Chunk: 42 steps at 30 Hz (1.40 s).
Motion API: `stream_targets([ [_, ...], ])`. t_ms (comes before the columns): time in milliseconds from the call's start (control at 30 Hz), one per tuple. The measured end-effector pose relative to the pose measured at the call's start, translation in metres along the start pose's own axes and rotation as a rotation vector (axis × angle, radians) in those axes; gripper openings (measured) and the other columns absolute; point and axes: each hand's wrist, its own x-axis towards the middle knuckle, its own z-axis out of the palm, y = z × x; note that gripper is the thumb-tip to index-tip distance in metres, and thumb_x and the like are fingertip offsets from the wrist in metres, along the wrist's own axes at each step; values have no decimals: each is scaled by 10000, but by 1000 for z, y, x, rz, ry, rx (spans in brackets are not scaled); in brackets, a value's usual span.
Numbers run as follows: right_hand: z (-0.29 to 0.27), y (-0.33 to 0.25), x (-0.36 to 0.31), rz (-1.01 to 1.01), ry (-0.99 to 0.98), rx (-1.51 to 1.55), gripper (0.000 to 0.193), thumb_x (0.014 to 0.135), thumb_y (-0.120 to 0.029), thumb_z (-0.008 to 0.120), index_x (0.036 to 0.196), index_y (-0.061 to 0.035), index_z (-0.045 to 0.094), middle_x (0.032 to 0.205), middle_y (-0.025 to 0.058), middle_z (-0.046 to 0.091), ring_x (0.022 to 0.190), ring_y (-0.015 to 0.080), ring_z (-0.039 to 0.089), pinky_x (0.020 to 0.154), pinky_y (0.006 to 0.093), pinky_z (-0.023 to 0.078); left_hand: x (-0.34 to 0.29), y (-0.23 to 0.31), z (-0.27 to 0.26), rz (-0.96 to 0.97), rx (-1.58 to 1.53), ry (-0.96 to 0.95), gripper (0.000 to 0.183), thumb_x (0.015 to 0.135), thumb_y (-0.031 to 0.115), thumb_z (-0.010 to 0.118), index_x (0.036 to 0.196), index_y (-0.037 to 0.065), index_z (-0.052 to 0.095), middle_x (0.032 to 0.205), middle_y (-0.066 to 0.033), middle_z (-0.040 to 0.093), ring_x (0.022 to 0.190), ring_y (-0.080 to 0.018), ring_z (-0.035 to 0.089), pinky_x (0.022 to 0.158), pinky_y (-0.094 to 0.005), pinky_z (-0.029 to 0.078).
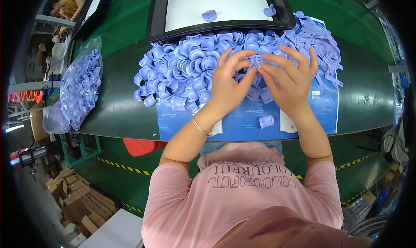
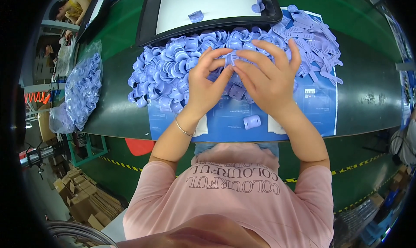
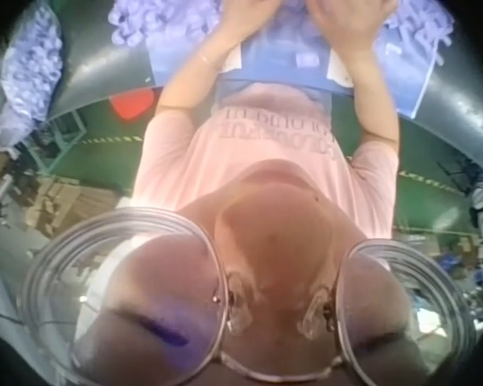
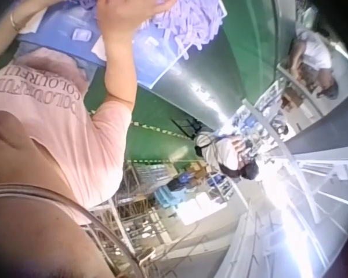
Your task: Assembling small blue plastic components on a workbench in a factory setting.
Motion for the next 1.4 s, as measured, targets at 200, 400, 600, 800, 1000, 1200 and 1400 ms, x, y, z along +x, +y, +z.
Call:
stream_targets([
  [200,2,-1,0,-5,21,2,118,721,-170,739,822,-173,678,977,-66,661,1057,189,556,1051,497,201,1,-2,-1,11,12,-6,265,806,27,660,1065,37,600,890,-63,712,871,-142,665,1099,-446,263],
  [400,2,2,2,23,46,-7,127,724,-172,740,835,-177,680,969,-65,658,1040,188,559,1050,489,208,0,0,0,2,18,-33,255,812,23,657,1058,35,593,1004,-65,695,906,-182,675,1098,-444,260],
  [600,2,1,0,26,-17,39,147,724,-163,749,858,-177,690,971,-57,661,1055,194,554,1057,478,213,0,-2,-1,19,-9,-7,270,821,-1,645,1083,10,580,1059,-82,668,931,-195,671,1054,-395,348],
  [800,0,12,3,94,-22,61,147,750,-155,719,893,-153,685,968,-33,659,1044,200,558,1061,473,211,-1,4,2,-220,-542,-15,283,822,22,663,1092,-4,580,1065,-99,634,945,-181,650,940,-330,452],
  [1000,6,9,0,98,-75,202,153,738,-102,699,885,-134,673,890,-13,651,953,186,587,1044,450,241,0,5,3,-247,-722,-59,286,836,26,660,1104,-20,569,1053,-78,613,981,-142,596,880,-283,470],
  [1200,11,23,1,180,19,290,119,728,-56,671,835,-103,648,800,11,633,813,188,596,968,398,327,-1,5,-1,-86,-573,-181,283,837,57,662,1102,15,573,1034,-46,613,979,-141,597,950,-321,406],
  [1400,18,22,-6,355,-44,490,62,782,-55,625,840,-37,613,830,65,627,813,203,598,853,315,421,-3,6,-6,4,-299,-247,161,856,58,623,1016,74,609,969,-30,654,1084,-146,559,1081,-451,184],
])
